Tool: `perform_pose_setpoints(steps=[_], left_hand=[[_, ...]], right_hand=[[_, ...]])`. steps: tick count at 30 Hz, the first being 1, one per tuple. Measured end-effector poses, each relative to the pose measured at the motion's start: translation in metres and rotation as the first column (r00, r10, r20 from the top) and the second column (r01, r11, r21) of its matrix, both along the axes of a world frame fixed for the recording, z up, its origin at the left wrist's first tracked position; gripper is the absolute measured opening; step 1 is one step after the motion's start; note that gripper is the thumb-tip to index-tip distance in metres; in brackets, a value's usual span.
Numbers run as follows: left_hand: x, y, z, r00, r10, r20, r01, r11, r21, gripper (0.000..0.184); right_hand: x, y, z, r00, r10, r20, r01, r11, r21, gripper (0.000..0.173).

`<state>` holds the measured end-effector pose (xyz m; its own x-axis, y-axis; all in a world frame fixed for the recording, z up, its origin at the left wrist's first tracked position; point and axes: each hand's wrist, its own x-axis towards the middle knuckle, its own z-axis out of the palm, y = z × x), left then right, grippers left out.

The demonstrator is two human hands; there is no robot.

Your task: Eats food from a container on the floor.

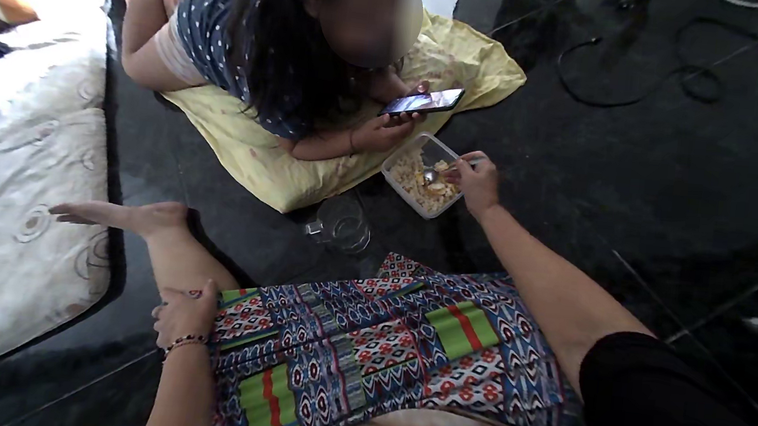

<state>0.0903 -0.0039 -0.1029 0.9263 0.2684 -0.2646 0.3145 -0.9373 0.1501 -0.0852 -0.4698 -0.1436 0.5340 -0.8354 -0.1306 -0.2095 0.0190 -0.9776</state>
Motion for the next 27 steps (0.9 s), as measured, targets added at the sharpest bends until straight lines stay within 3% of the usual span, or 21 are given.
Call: perform_pose_setpoints(steps=[6,27], left_hand=[[-0.001,0.001,0.001,1.000,-0.018,0.020,0.019,0.999,-0.026,0.086],[0.001,0.002,-0.003,1.000,0.015,0.019,-0.015,1.000,-0.014,0.087]], right_hand=[[0.004,0.003,-0.007,0.996,0.086,0.022,-0.083,0.992,-0.093,0.021],[0.010,0.016,-0.013,0.991,0.091,0.099,-0.093,0.996,0.012,0.020]])
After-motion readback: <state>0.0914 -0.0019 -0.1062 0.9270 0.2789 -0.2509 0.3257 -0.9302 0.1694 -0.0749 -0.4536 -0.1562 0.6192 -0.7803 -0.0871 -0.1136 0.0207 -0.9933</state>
